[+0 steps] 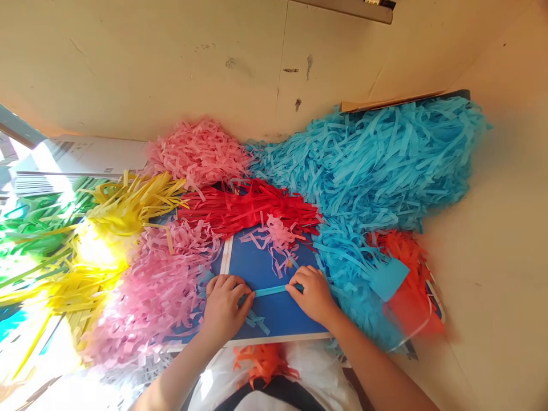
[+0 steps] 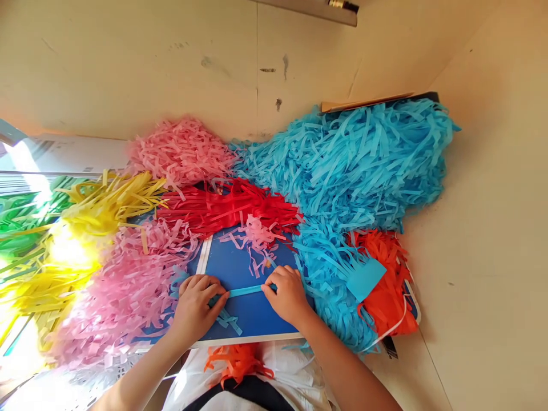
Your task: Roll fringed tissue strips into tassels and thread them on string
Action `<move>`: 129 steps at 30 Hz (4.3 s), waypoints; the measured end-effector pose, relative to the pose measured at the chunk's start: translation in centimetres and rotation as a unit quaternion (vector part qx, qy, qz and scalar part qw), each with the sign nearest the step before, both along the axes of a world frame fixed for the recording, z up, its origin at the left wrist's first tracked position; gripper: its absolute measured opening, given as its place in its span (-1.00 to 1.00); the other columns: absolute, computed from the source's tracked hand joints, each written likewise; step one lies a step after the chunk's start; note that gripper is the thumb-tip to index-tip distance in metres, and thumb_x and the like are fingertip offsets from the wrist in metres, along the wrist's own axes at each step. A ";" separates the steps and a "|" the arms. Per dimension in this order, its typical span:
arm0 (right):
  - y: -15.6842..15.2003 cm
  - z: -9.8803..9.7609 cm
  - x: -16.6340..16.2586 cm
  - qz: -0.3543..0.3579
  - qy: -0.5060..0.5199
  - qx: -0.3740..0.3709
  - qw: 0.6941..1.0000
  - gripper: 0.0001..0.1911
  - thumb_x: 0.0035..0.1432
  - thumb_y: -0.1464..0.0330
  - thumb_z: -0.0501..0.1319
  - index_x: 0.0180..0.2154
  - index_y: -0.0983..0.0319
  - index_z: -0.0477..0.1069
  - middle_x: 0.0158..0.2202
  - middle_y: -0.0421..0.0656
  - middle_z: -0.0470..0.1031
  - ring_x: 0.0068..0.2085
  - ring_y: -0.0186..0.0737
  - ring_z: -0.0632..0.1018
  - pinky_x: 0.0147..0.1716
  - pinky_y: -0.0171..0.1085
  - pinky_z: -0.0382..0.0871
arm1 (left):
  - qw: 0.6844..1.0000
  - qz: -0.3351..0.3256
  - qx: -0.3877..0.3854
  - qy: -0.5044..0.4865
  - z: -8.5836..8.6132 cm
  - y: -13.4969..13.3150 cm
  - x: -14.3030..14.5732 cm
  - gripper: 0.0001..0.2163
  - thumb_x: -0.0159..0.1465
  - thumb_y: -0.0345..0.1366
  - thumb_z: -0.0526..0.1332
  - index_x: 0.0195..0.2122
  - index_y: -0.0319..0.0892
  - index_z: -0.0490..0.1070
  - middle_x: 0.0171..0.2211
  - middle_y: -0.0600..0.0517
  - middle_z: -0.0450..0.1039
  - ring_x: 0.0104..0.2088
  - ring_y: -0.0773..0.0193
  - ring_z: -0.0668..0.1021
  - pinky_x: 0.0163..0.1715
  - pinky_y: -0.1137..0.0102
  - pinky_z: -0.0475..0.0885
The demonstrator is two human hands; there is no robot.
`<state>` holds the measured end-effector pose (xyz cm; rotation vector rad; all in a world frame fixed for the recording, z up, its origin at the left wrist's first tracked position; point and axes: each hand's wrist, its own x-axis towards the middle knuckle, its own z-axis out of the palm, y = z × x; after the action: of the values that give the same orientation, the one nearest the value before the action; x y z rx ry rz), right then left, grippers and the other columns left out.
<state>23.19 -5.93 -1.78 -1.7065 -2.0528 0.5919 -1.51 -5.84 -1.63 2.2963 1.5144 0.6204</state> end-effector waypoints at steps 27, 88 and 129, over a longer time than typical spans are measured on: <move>-0.3 0.4 -0.7 0.181 -0.118 0.201 0.955 -0.85 0.30 0.41 0.19 -0.35 0.17 0.47 -0.31 -0.20 0.58 -0.12 -0.18 0.41 0.00 -0.03 0.06 | 0.974 -0.128 0.142 0.120 1.8 -0.2 1.8 -0.85 0.33 -0.36 0.18 -0.28 -0.06 0.56 -0.26 0.02 0.57 -0.08 0.08 0.51 0.21 -0.03 0.13; -1.4 4.4 -2.3 0.123 -0.039 0.209 0.969 -0.78 0.30 0.44 0.17 -0.40 0.19 0.50 -0.32 -0.22 0.59 -0.19 -0.23 0.46 0.01 -0.10 0.15 | 0.966 -0.098 0.231 0.059 3.5 -0.4 3.0 -0.82 0.34 -0.46 0.15 -0.32 -0.10 0.52 -0.39 0.09 0.60 -0.18 0.18 0.59 0.18 0.09 0.09; -6.6 7.0 -3.4 -0.154 0.687 -0.155 0.693 -0.64 -0.10 0.15 0.49 -0.53 0.22 0.42 -0.55 -0.31 0.26 -0.56 -0.44 0.23 -0.53 -0.40 0.14 | 0.959 -0.107 0.134 -0.227 9.1 -4.5 5.1 -0.95 0.28 -0.36 0.26 -0.24 -0.10 0.46 -0.27 0.01 0.59 -0.19 0.18 0.60 0.00 0.19 0.37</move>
<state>19.82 -12.51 5.21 -0.9855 -0.5676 1.5157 3.58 -10.38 7.47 2.2477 1.0026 1.2498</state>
